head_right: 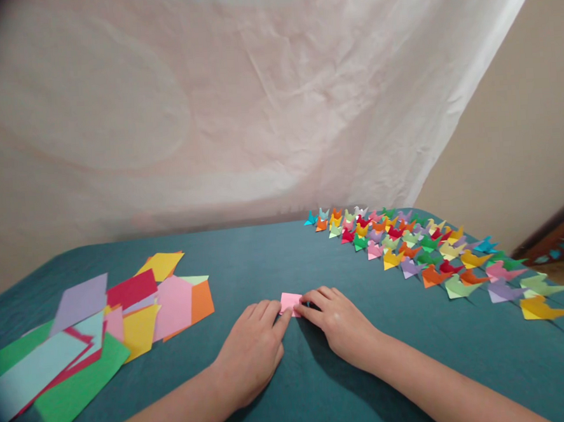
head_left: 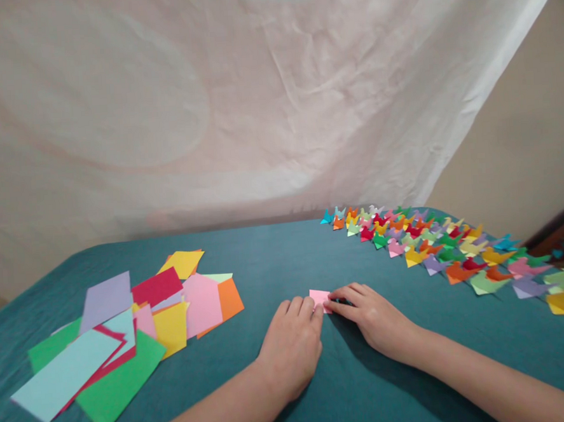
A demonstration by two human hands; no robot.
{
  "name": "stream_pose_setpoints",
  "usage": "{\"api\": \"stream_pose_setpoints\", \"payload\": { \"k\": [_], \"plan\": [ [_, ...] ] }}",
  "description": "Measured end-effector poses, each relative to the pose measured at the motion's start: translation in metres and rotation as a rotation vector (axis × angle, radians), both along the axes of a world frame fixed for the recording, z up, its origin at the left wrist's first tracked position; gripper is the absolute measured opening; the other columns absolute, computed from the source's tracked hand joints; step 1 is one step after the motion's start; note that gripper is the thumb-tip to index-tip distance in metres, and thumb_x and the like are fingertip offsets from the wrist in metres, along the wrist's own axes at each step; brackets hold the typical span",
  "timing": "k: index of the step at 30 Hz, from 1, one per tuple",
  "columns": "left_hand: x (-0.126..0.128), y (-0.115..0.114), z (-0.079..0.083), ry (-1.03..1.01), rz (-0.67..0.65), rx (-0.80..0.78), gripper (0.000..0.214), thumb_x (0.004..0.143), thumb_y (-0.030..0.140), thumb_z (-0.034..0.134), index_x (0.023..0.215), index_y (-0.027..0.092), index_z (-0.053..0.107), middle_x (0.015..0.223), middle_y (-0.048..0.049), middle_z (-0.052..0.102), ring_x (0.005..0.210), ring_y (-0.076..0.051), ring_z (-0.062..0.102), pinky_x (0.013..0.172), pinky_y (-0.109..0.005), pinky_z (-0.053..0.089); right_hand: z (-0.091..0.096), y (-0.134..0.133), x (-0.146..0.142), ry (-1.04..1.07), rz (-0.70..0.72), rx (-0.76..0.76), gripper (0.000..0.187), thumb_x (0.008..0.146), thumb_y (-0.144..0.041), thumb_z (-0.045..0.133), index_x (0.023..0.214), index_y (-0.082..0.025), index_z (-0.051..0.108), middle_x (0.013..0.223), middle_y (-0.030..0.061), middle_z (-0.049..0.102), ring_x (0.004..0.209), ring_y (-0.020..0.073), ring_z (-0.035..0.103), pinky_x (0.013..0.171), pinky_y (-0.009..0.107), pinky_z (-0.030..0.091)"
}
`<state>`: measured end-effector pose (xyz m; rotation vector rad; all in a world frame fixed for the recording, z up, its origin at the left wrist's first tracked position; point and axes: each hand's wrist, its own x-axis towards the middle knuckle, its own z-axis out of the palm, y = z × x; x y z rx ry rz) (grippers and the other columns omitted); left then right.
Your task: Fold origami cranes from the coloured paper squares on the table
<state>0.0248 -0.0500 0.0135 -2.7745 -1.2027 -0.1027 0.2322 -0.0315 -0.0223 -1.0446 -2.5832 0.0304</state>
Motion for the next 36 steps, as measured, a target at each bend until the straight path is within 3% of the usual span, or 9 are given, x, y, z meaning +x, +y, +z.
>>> {"api": "stream_pose_setpoints", "payload": {
  "k": [19, 30, 36],
  "plan": [
    [0.002, 0.0, -0.008, 0.029, -0.007, 0.057, 0.03, 0.083, 0.016, 0.043, 0.109, 0.009, 0.057, 0.093, -0.0093, 0.055, 0.089, -0.024, 0.048, 0.077, -0.038, 0.043, 0.005, -0.004, -0.008, -0.152, -0.068, 0.082, 0.035, 0.084, -0.005, 0.047, 0.115, -0.016, 0.057, 0.108, 0.0104, 0.058, 0.097, 0.0212, 0.048, 0.078, 0.034, 0.041],
    [-0.001, 0.005, 0.003, 0.058, -0.023, -0.003, 0.023, 0.08, 0.008, 0.045, 0.094, 0.009, 0.063, 0.091, -0.0107, 0.057, 0.086, -0.024, 0.05, 0.075, -0.037, 0.043, 0.009, -0.006, -0.01, -0.192, -0.067, 0.099, 0.033, 0.086, -0.007, 0.049, 0.117, -0.016, 0.057, 0.107, 0.0098, 0.058, 0.094, 0.021, 0.05, 0.076, 0.034, 0.042],
    [-0.019, 0.024, 0.009, -0.013, 0.001, -0.046, 0.02, 0.083, 0.012, 0.046, 0.079, 0.014, 0.065, 0.084, -0.0082, 0.058, 0.079, -0.021, 0.052, 0.071, -0.035, 0.042, 0.01, -0.006, -0.009, -0.215, -0.061, 0.087, 0.035, 0.086, -0.01, 0.052, 0.12, -0.016, 0.054, 0.108, 0.0105, 0.058, 0.095, 0.0224, 0.049, 0.077, 0.035, 0.043]
  ]
}}
